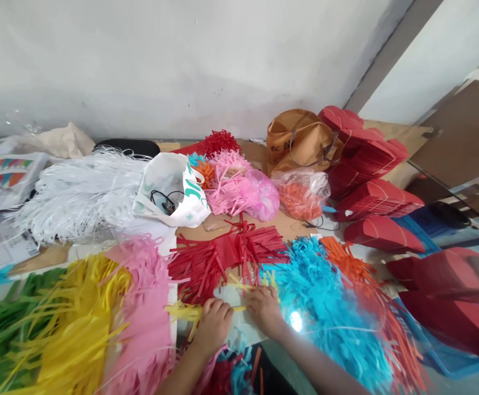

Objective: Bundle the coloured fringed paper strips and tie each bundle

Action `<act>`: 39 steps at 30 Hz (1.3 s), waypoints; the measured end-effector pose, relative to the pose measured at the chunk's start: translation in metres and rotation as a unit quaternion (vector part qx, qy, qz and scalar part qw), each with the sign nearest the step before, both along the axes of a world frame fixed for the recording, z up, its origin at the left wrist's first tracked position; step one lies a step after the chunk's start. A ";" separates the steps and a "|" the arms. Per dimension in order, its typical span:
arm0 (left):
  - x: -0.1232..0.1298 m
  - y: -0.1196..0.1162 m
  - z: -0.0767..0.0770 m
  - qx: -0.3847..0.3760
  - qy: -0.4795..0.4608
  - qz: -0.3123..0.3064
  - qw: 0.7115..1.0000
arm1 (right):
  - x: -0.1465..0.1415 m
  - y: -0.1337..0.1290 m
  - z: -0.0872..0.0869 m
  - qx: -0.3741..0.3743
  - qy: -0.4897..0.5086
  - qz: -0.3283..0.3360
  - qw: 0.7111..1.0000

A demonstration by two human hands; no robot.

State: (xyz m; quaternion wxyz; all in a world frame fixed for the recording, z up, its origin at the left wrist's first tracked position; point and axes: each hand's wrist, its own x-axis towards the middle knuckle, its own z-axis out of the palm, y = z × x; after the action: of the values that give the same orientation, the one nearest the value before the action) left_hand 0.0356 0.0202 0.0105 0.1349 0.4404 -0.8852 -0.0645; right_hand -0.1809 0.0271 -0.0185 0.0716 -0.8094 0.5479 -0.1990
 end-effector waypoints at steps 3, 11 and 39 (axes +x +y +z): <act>-0.002 0.002 -0.003 0.005 0.016 0.000 1.000 | 0.007 0.006 -0.002 -0.009 0.002 0.008 1.000; 0.012 0.011 -0.006 0.032 0.052 0.019 0.998 | -0.004 0.013 -0.022 -0.019 -0.029 0.010 0.999; -0.002 0.009 -0.003 0.030 0.015 0.003 0.999 | 0.001 0.008 -0.012 -0.005 -0.002 0.067 0.998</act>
State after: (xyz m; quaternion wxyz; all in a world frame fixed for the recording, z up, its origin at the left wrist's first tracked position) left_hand 0.0336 0.0291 0.0076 0.1350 0.4457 -0.8796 -0.0974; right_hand -0.1803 0.0356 -0.0302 0.0813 -0.8441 0.4916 -0.1982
